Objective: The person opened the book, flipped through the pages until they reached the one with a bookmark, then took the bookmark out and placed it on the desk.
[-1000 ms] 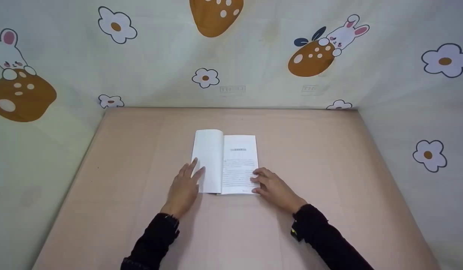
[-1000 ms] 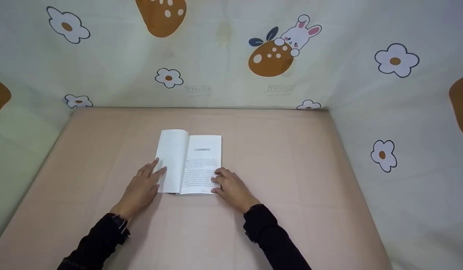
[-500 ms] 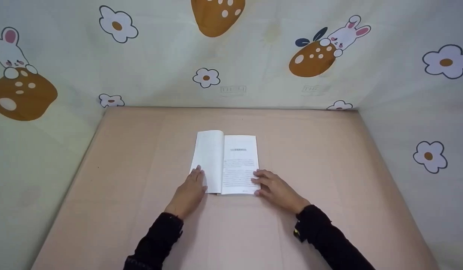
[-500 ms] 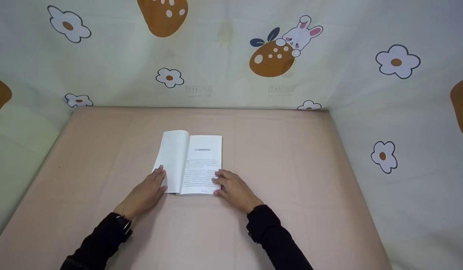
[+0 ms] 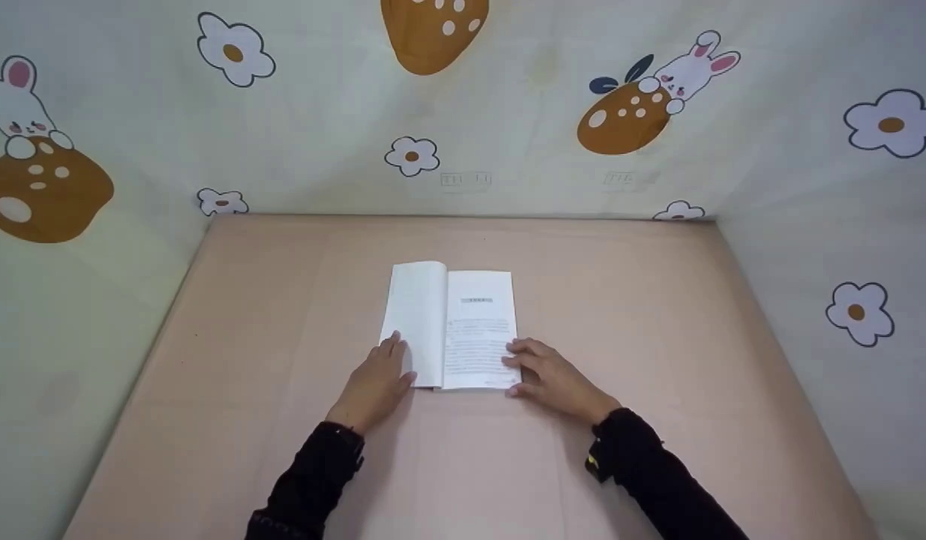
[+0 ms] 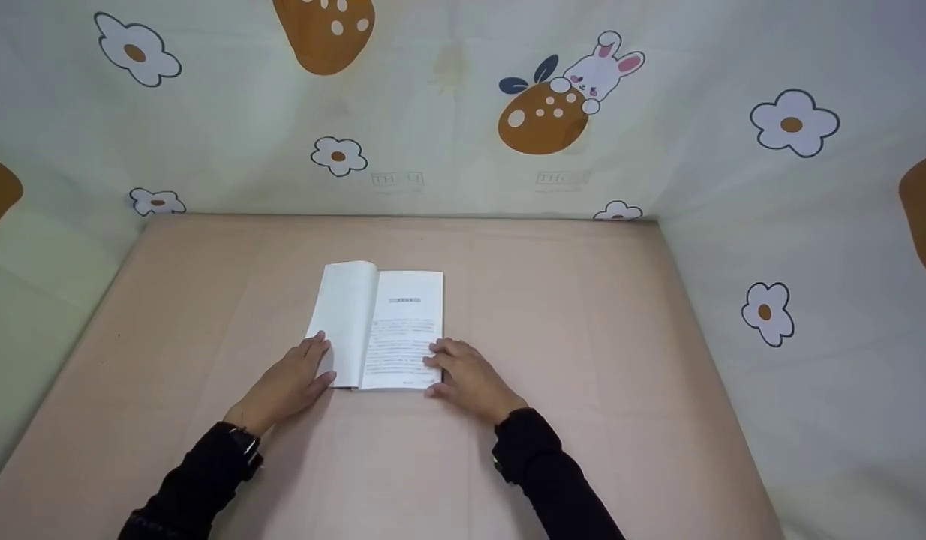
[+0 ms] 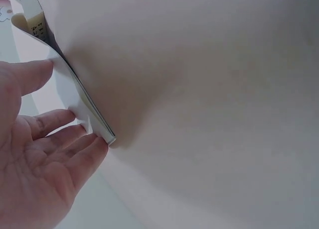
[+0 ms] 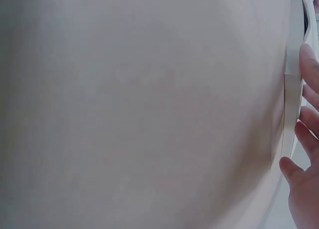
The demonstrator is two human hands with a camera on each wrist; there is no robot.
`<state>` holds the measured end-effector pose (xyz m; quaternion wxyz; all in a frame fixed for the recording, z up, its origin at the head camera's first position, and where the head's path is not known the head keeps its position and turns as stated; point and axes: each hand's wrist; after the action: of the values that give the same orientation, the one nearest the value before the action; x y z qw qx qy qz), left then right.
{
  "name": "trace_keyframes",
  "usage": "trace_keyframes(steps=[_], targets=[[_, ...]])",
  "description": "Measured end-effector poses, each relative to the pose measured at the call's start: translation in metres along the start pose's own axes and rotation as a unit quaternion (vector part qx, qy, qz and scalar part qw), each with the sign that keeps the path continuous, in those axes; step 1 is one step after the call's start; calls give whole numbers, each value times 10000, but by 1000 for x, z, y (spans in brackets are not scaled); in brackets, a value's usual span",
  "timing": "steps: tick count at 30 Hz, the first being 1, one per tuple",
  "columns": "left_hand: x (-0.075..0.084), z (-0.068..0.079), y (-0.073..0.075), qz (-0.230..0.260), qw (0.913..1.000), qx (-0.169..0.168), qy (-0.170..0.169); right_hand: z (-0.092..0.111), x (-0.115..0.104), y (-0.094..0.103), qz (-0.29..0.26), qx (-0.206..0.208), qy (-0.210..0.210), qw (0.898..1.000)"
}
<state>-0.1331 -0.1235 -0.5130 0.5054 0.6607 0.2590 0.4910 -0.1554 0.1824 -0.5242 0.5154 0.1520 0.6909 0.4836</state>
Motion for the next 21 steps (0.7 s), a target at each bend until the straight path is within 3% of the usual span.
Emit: trace_keyframes(steps=[6, 21], targets=[[1, 0, 3, -59, 9999, -92, 52, -2, -4, 4, 75, -200, -116, 9997], [3, -2, 5, 130, 9997, -147, 117, -3, -7, 8, 154, -240, -202, 9994]])
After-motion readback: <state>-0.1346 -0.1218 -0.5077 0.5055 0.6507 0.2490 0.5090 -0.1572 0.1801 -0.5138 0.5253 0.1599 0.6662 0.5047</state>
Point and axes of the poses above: each hand's wrist, its own z-axis away from the middle knuckle, its own y-axis out of the back of the hand, x = y × z, and after that the axes turned 9 degrees about -y, right-handed
